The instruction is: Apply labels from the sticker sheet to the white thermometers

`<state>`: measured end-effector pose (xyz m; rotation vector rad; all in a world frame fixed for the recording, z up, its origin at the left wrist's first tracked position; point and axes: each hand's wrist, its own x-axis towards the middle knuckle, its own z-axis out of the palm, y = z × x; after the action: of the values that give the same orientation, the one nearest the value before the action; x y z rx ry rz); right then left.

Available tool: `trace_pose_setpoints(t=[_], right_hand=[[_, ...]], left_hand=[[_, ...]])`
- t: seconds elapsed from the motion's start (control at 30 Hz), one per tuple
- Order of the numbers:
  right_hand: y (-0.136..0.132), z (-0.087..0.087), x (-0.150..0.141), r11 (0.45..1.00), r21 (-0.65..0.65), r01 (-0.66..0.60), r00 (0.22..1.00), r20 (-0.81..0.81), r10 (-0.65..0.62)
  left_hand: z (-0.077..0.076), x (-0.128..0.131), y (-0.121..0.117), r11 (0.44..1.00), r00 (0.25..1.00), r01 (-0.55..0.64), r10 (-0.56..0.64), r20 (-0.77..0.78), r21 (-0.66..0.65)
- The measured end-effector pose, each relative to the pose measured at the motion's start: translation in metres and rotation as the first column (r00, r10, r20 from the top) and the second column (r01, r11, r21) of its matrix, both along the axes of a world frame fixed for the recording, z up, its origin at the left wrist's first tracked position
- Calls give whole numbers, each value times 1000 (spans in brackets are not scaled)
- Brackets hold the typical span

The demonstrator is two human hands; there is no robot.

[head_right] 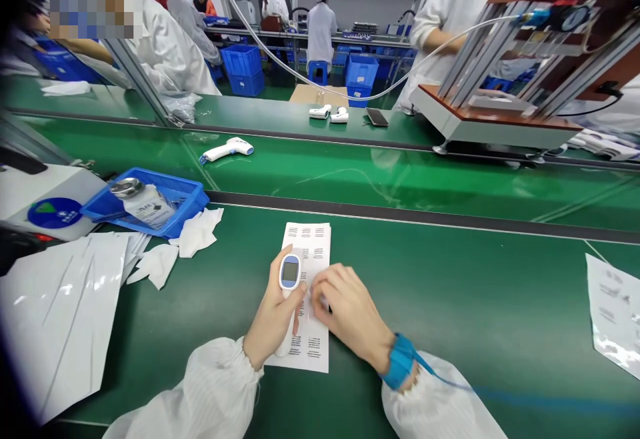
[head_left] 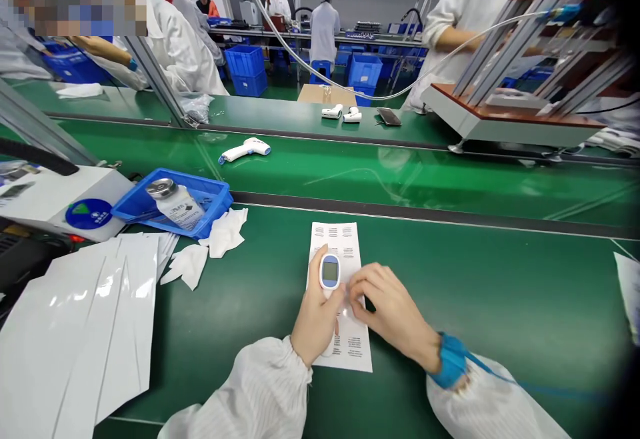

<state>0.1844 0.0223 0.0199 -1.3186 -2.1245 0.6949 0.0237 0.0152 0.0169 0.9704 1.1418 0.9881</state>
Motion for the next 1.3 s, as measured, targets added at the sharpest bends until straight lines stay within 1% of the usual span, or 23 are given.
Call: trace_pose_setpoints(t=[0.03,0.07,0.1,0.13,0.17,0.2,0.23,0.3,0.33,0.4,0.5,0.63,0.77,0.87,0.97,1.17,1.3], right_hand=[[-7,7,0,995,-62,-73,997,-42,70],[-13,15,1,978,-164,-132,986,-119,114],[-16,21,1,945,-275,-176,971,-205,121],[-18,27,0,909,-365,-201,954,-282,98],[-16,32,-1,886,-417,-201,941,-334,56],[-13,35,-3,888,-427,-172,934,-358,9],[-8,37,-5,908,-402,-121,933,-359,-35],[6,38,-10,953,-303,4,937,-333,-109],[13,37,-12,964,-259,50,939,-318,-134],[24,35,-16,970,-223,92,937,-310,-160],[33,34,-22,965,-243,96,920,-348,-179],[35,36,-26,962,-257,96,904,-381,-192],[37,38,-26,961,-257,105,905,-375,-199],[40,40,-25,961,-260,92,915,-358,-185],[42,41,-25,960,-267,85,922,-344,-178],[41,41,-25,957,-276,93,917,-350,-190],[42,40,-25,956,-278,93,916,-353,-192]], left_hand=[[-1,1,0,1000,1000,5,-5,-13,24],[-2,1,0,999,1000,12,-11,-22,48],[-3,2,1,998,1000,19,-18,-20,66],[-4,2,1,996,1000,24,-24,-9,88],[-4,2,1,994,999,33,-34,8,102],[-4,2,1,993,998,45,-48,30,106],[-4,2,1,993,997,55,-60,50,100],[-3,1,1,996,995,60,-65,71,69],[-3,1,1,997,995,61,-64,72,43],[-2,0,0,997,995,68,-66,68,-22],[-1,0,0,995,997,67,-64,51,-68],[1,2,2,999,999,43,-42,24,-18],[2,3,3,999,999,41,-41,-5,35],[2,2,3,999,999,33,-33,-23,28],[3,2,3,999,998,50,-49,-26,11],[2,2,3,996,997,63,-60,-49,68],[1,3,3,995,996,66,-61,-58,75]])
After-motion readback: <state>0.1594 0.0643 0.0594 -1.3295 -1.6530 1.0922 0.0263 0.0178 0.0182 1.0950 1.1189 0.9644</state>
